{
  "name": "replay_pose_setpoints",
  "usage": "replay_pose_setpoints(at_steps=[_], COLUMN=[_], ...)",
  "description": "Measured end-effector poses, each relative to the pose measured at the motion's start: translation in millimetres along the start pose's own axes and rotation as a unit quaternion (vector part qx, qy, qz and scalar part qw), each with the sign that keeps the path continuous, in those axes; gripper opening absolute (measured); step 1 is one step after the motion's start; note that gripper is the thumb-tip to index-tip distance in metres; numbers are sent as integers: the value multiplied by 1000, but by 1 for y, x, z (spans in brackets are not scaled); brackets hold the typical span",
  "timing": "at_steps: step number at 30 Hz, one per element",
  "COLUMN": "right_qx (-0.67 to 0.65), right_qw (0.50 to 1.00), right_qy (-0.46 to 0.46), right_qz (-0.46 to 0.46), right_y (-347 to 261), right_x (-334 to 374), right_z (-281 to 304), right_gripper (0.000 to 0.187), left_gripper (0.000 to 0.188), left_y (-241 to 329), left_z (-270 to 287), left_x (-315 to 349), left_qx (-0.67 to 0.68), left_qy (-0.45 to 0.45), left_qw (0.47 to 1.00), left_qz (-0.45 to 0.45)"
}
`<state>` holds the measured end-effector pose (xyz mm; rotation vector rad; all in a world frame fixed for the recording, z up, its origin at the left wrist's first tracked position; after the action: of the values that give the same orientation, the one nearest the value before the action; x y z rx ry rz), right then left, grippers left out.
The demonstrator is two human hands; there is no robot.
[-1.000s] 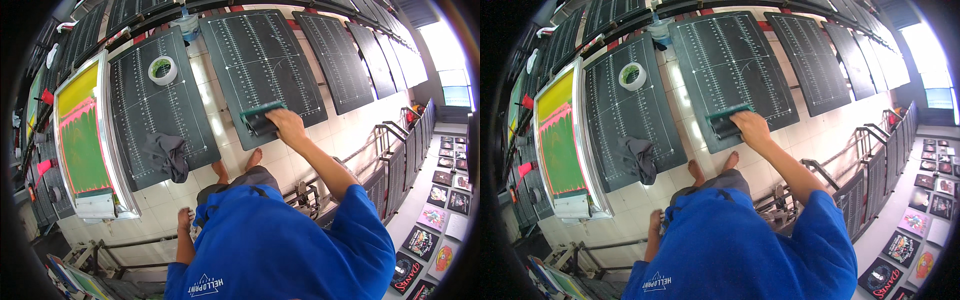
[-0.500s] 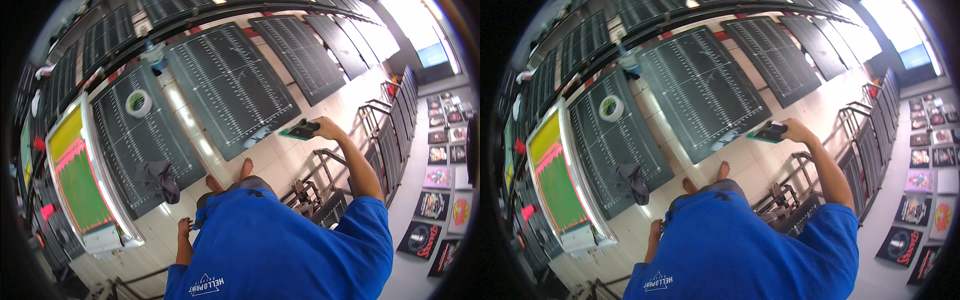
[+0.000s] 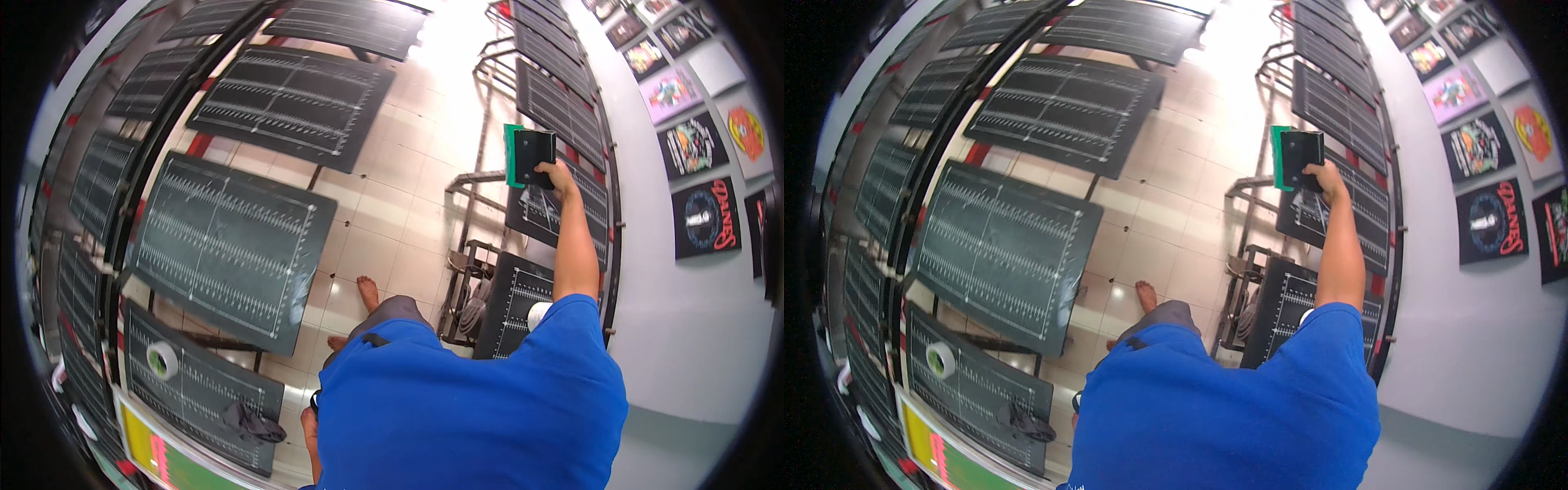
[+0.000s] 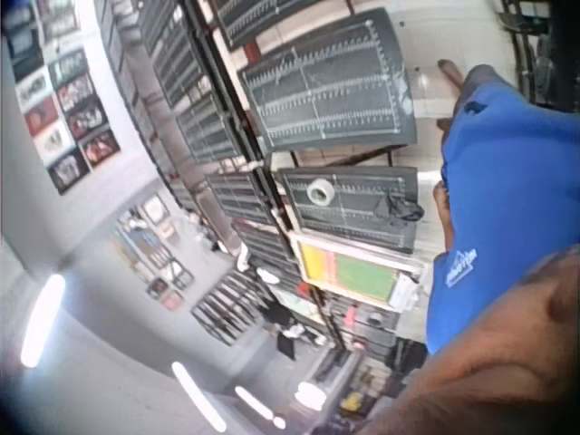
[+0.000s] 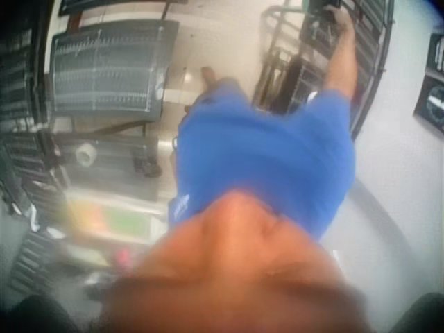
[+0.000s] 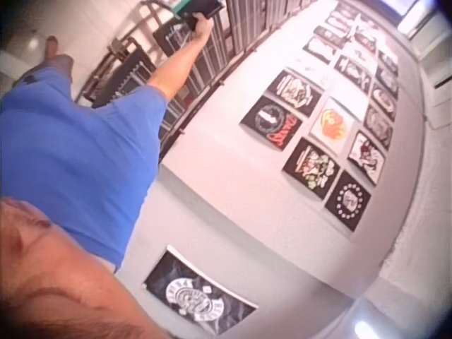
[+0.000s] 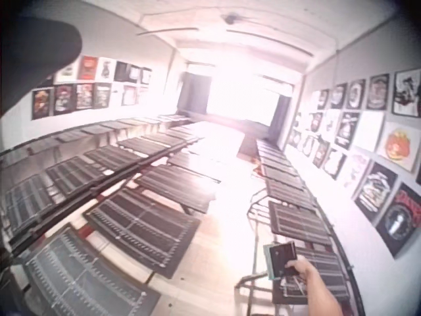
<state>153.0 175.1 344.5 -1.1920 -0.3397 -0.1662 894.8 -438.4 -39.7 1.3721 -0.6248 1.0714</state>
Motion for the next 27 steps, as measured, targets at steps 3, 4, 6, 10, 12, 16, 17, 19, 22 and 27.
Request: replay_pose_setpoints(at_steps=[3, 4, 6, 10, 12, 16, 17, 19, 22, 27], right_qx=[95, 156, 320, 437, 468, 498, 473, 423, 447, 505], right_qw=[990, 978, 923, 812, 775, 765, 771, 778, 764, 776], right_qy=[98, 133, 196, 334, 347, 297, 297, 298, 321, 301], right_qz=[-25, -36, -82, -196, -244, -281, -305, -356, -336, -230], right_y=[25, 31, 60, 82, 127, 178, 169, 153, 127, 54], right_x=[5, 10, 11, 25, 39, 48, 45, 43, 35, -19], right_z=[59, 76, 123, 117, 127, 108, 117, 149, 181, 142], right_gripper=[26, 30, 34, 34, 33, 40, 41, 44, 47, 42], left_gripper=[41, 40, 40, 39, 39, 38, 37, 37, 36, 35], left_y=[46, 60, 85, 107, 122, 131, 133, 135, 135, 111], left_z=[3, 0, -6, -10, -16, -23, -26, -29, -34, -33], left_x=[-4, -4, -8, 1, -4, -4, -3, -7, -14, -18], left_qx=[11, 9, -3, -18, -28, -38, -35, -39, -38, -26], left_qy=[-13, -16, -25, -12, -19, -15, -14, -17, -23, -12], left_qw=[999, 999, 999, 998, 997, 996, 996, 996, 996, 999], left_qz=[27, 35, 42, 61, 68, 80, 81, 80, 74, 27])
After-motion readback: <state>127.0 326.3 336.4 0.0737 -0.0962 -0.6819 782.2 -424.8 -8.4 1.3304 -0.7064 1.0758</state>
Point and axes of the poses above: each hand's wrist, its own x-axis away from the middle knuckle, its own z-axis out of the back of the hand, y = z × x, the point moved 2 cm from there along -x, towards the middle knuckle, and after that the axes turned 12 degrees about -y, right-handed, at the moved point
